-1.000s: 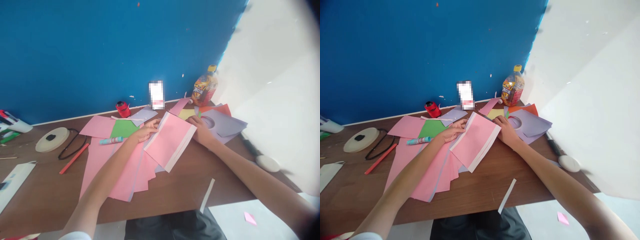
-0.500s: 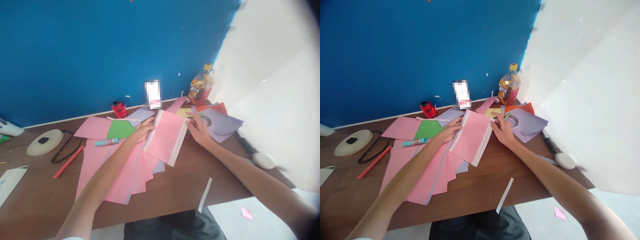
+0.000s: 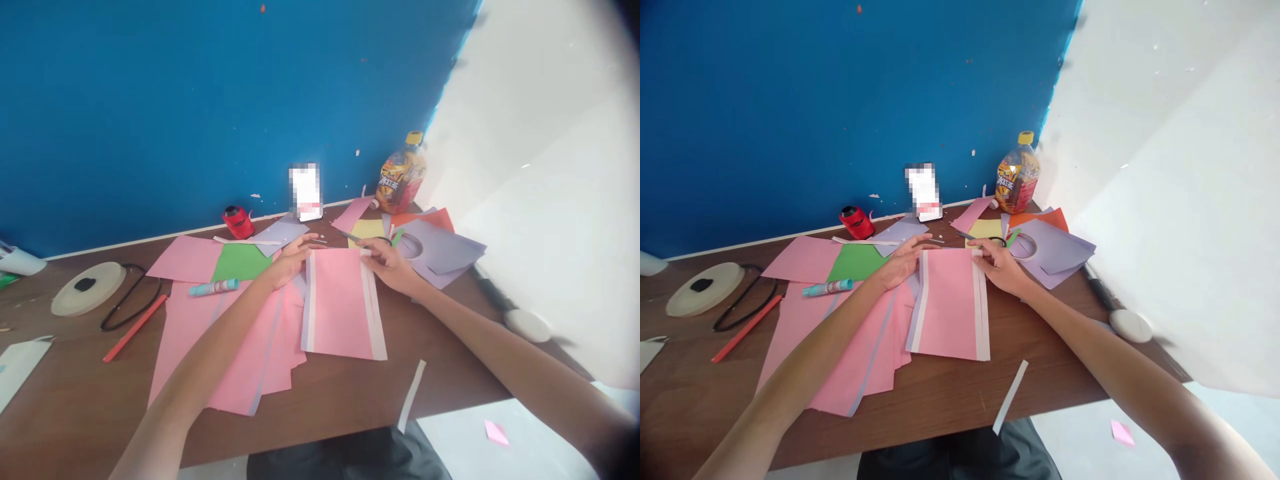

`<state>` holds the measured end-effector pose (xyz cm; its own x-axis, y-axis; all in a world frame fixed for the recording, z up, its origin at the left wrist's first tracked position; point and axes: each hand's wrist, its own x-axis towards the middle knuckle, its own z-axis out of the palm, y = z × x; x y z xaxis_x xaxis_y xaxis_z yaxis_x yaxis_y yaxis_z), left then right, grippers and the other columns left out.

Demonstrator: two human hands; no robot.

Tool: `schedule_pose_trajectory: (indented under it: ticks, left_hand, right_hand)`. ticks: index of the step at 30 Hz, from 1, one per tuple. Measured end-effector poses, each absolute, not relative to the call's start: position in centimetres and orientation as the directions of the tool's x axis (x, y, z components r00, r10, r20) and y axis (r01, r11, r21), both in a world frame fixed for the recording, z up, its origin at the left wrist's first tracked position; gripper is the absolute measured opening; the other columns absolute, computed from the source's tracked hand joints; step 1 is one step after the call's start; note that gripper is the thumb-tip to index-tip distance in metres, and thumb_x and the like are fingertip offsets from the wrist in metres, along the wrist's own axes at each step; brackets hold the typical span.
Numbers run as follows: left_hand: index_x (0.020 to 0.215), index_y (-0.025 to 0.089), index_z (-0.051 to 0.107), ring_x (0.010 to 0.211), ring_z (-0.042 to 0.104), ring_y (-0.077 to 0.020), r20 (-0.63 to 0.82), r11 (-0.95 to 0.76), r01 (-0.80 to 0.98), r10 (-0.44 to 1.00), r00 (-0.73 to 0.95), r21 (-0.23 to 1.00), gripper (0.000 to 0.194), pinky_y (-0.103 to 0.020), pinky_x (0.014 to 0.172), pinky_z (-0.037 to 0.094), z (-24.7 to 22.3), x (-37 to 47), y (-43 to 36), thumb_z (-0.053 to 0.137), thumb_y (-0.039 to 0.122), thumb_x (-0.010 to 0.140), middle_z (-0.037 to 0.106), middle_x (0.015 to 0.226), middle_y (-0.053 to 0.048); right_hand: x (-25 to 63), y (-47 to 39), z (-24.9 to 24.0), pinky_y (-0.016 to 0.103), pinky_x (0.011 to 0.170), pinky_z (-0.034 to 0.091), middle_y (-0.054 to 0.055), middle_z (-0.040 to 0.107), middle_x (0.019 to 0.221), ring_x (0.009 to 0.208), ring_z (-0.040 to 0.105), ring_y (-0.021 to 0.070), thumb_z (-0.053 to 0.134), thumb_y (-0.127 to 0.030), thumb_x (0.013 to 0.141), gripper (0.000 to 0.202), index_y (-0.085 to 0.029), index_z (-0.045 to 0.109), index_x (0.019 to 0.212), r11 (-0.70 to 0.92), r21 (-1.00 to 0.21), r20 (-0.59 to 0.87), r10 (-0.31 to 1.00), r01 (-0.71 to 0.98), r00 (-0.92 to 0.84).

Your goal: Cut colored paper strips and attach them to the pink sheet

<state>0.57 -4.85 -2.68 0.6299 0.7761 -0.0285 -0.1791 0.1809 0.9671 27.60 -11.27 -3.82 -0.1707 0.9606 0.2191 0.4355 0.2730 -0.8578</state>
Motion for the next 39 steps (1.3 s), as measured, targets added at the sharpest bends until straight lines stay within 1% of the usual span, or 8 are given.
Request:
schedule_pose_trajectory:
  ticks: [5,12,16,21,25,30,34,39]
  left_hand:
    - [0.125,0.021,0.054,0.104,0.062,-0.0205,0.005,0.046,-0.079,0.840,0.543,0.996,0.054,-0.034,0.093,0.045,-3.2,1.1,-5.0,0.074,0.033,0.076,0.064,0.120,-0.010]
    - [0.115,0.018,0.060,0.091,0.065,-0.0181,-0.061,0.125,-0.067,0.801,0.595,0.990,0.044,-0.030,0.082,0.047,-3.5,1.1,-5.0,0.072,0.036,0.076,0.069,0.110,-0.008]
    - [0.115,0.021,0.059,0.079,0.064,-0.0146,-0.096,0.145,-0.034,0.792,0.603,0.989,0.044,-0.025,0.070,0.046,-3.2,1.0,-5.0,0.073,0.037,0.075,0.070,0.096,-0.004]
    - [0.103,0.020,0.062,0.074,0.062,-0.0128,-0.116,0.229,-0.130,0.812,0.572,0.965,0.034,-0.025,0.069,0.046,-3.3,1.2,-4.7,0.062,0.047,0.083,0.067,0.087,-0.002]
    - [0.104,0.020,0.064,0.073,0.061,-0.0138,-0.070,0.192,-0.146,0.803,0.592,0.970,0.033,-0.027,0.072,0.046,-3.6,1.4,-4.6,0.059,0.045,0.085,0.067,0.084,-0.003]
    - [0.110,0.017,0.065,0.079,0.064,-0.0183,-0.055,0.136,-0.096,0.811,0.583,0.986,0.042,-0.031,0.076,0.047,-3.7,1.1,-4.4,0.056,0.049,0.084,0.070,0.095,-0.007]
    - [0.124,0.019,0.056,0.079,0.065,-0.0192,-0.135,0.247,-0.085,0.748,0.650,0.965,0.055,-0.032,0.075,0.048,-3.3,0.9,-4.2,0.047,0.059,0.087,0.071,0.091,-0.009]
    - [0.125,0.020,0.055,0.090,0.066,-0.0202,-0.158,0.141,0.081,0.705,0.691,0.987,0.054,-0.034,0.086,0.046,-2.0,0.7,-4.3,0.048,0.057,0.087,0.071,0.103,-0.012]
  right_hand:
    - [27.1,-11.6,-3.8,0.028,0.055,0.041,0.001,0.061,0.072,0.057,0.050,0.0142,0.054,-0.039,0.090,0.030,-0.023,0.059,0.114,0.276,-0.846,0.254,0.961,0.456,-0.112]
    - [28.1,-10.4,-4.7,0.028,0.055,0.039,0.001,0.061,0.073,0.062,0.052,0.0148,0.061,-0.041,0.084,0.022,-0.022,0.063,0.096,0.278,-0.906,0.344,0.924,0.320,0.170]
    - [28.7,-9.8,-5.5,0.027,0.054,0.040,-0.001,0.060,0.072,0.061,0.051,0.0138,0.067,-0.044,0.080,0.024,-0.023,0.064,0.091,0.280,-0.946,0.315,0.912,0.162,0.261]
    - [28.6,-9.8,-5.1,0.027,0.054,0.042,-0.003,0.059,0.073,0.059,0.051,0.0124,0.074,-0.042,0.074,0.028,-0.025,0.061,0.092,0.201,-0.973,0.171,0.957,-0.112,0.232]
    - [27.6,-10.7,-4.1,0.023,0.047,0.035,-0.006,0.053,0.063,0.050,0.045,0.0096,0.077,-0.043,0.071,0.034,-0.025,0.054,0.091,0.064,-0.978,0.050,0.996,-0.198,0.075]
    - [25.6,-12.3,-3.4,0.022,0.046,0.033,-0.006,0.053,0.061,0.050,0.044,0.0090,0.068,-0.046,0.080,0.031,-0.024,0.048,0.088,0.047,-0.999,0.045,0.993,0.019,-0.110]
    - [25.0,-12.9,-3.6,0.025,0.047,0.040,-0.004,0.059,0.065,0.050,0.049,0.0114,0.061,-0.048,0.085,0.028,-0.024,0.046,0.089,0.098,-0.970,0.047,0.973,0.222,-0.226]
    - [25.2,-12.9,-4.0,0.027,0.052,0.043,-0.002,0.059,0.069,0.057,0.053,0.0140,0.059,-0.049,0.085,0.029,-0.023,0.048,0.083,0.191,-0.923,0.121,0.968,0.335,-0.219]
